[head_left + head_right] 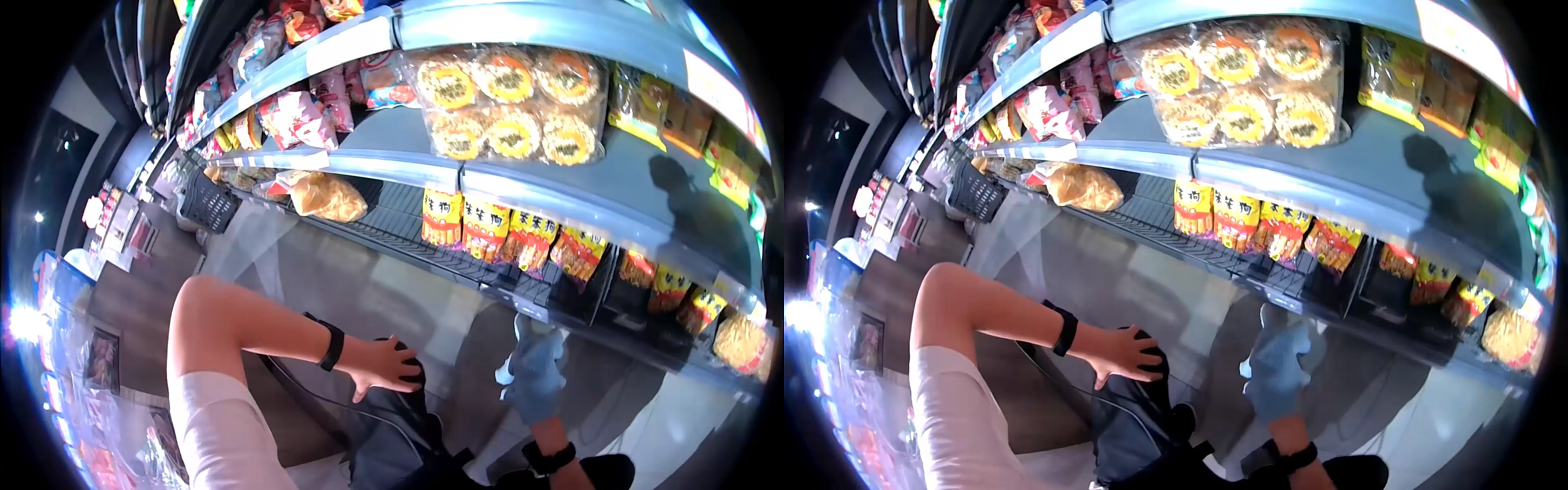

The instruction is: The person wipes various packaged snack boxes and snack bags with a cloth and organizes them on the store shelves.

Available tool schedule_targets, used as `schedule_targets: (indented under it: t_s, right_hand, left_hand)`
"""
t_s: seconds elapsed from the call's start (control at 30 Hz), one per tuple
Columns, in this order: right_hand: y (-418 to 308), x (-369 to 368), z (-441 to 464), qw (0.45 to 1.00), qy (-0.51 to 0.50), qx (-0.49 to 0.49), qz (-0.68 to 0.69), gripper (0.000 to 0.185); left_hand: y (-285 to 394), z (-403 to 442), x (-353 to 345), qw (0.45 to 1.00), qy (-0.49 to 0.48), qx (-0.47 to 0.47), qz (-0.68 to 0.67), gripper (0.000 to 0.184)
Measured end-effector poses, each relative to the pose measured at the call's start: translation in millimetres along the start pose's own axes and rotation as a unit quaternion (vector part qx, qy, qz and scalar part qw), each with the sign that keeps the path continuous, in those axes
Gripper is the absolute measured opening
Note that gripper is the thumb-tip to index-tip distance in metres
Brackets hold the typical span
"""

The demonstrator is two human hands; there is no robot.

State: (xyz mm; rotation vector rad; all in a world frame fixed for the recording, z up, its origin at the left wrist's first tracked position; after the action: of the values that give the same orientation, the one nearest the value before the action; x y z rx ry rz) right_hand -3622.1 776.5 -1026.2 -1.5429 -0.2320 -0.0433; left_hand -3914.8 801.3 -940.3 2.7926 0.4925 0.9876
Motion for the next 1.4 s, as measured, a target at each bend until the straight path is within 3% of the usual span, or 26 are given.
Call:
schedule_targets:
  t_s: [0.03,0.23,0.37,0.43,0.47,0.5,0.57,0.6,0.67,0.7,0.77,0.8,0.83,0.9,1.03,1.07,1.13,1.17,1.23,1.3,1.33,1.37,1.4]
  right_hand:
    - [-6,3,2,1.0,0.012,0.001,0.009,0.034]
    - [-29,11,-18,0.999,0.016,-0.046,-0.016,0.028]
    - [-56,2,7,0.997,-0.002,-0.055,-0.052,0.025]
    - [-65,-2,17,0.996,-0.021,-0.064,-0.059,0.024]
    - [-69,-3,13,0.994,-0.028,-0.082,-0.07,0.023]
    - [-72,-2,9,0.991,-0.027,-0.094,-0.086,0.022]
    - [-71,1,-15,0.985,-0.013,-0.121,-0.123,0.021]
    - [-66,10,-31,0.981,-0.001,-0.135,-0.139,0.021]
    - [-45,26,-61,0.971,0.029,-0.156,-0.177,0.02]
    - [-35,34,-75,0.966,0.047,-0.165,-0.195,0.02]
    - [-18,49,-81,0.964,0.071,-0.173,-0.189,0.02]
    - [-44,56,-60,0.973,0.051,-0.187,-0.125,0.019]
    - [-97,61,-32,0.976,0.033,-0.204,-0.061,0.019]
    - [-88,78,-17,0.966,0.0,-0.185,-0.181,0.017]
    - [-99,134,6,0.95,0.005,-0.188,-0.25,0.02]
    - [-115,144,5,0.949,0.009,-0.19,-0.252,0.02]
    - [-160,173,-1,0.959,0.105,-0.233,-0.122,0.023]
    - [-182,180,-5,0.969,0.118,-0.195,-0.093,0.024]
    - [-222,186,-20,0.957,0.171,-0.195,-0.128,0.021]
    - [-264,179,-26,0.97,0.155,-0.13,-0.131,0.017]
    - [-298,169,-37,0.97,0.22,-0.091,-0.054,0.019]
    - [-366,151,-38,0.946,0.242,-0.21,0.045,0.02]
    - [-417,132,-37,0.934,0.276,-0.203,0.1,0.018]
  left_hand:
    - [4,-8,-2,0.998,0.048,-0.027,-0.004,0.123]
    - [22,-23,20,0.983,0.086,-0.159,-0.044,0.118]
    - [39,-41,17,0.965,0.167,-0.2,-0.033,0.118]
    - [51,-64,13,0.965,0.217,-0.147,0.017,0.122]
    - [58,-80,23,0.981,0.16,-0.099,0.051,0.106]
    - [72,-95,20,0.98,0.17,-0.092,0.052,0.106]
    - [78,-97,-16,0.988,0.12,0.082,-0.054,0.113]
    - [104,-100,-22,0.933,0.177,0.223,0.222,0.092]
    - [124,-122,-8,0.929,0.185,0.303,0.108,0.056]
    - [152,-143,29,0.938,0.114,0.19,-0.265,0.043]
    - [201,-140,37,0.927,0.13,0.186,-0.3,0.04]
    - [228,-109,-13,0.926,0.209,0.179,-0.257,0.056]
    - [245,-124,-4,0.899,0.239,0.238,-0.28,0.06]
    - [240,-153,31,0.865,0.133,0.21,-0.436,0.057]
    - [267,-153,-10,0.841,0.238,0.191,-0.447,0.055]
    - [274,-166,-10,0.789,0.224,0.197,-0.537,0.05]
    - [289,-175,-28,0.79,0.239,0.175,-0.536,0.047]
    - [290,-178,-27,0.787,0.26,0.16,-0.536,0.044]
    - [274,-201,7,0.788,0.238,0.146,-0.548,0.044]
    - [264,-233,68,0.789,0.222,0.133,-0.557,0.044]
    - [252,-254,120,0.804,0.225,0.159,-0.526,0.043]
    - [242,-283,176,0.818,0.23,0.188,-0.493,0.042]
    - [239,-324,241,0.816,0.3,0.184,-0.458,0.039]
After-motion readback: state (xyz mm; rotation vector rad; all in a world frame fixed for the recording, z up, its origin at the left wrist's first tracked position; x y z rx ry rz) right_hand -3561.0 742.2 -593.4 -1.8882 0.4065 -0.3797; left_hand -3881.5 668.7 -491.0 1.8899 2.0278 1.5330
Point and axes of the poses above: each hand's wrist, its own z-axis towards the middle knuckle, its own x-axis out of the back of the hand, y = z × x, the point moved 4 cm from there along z, towards the middle knuckle, and after that the axes turned 3 degrees about y, right-handed, at the moved point
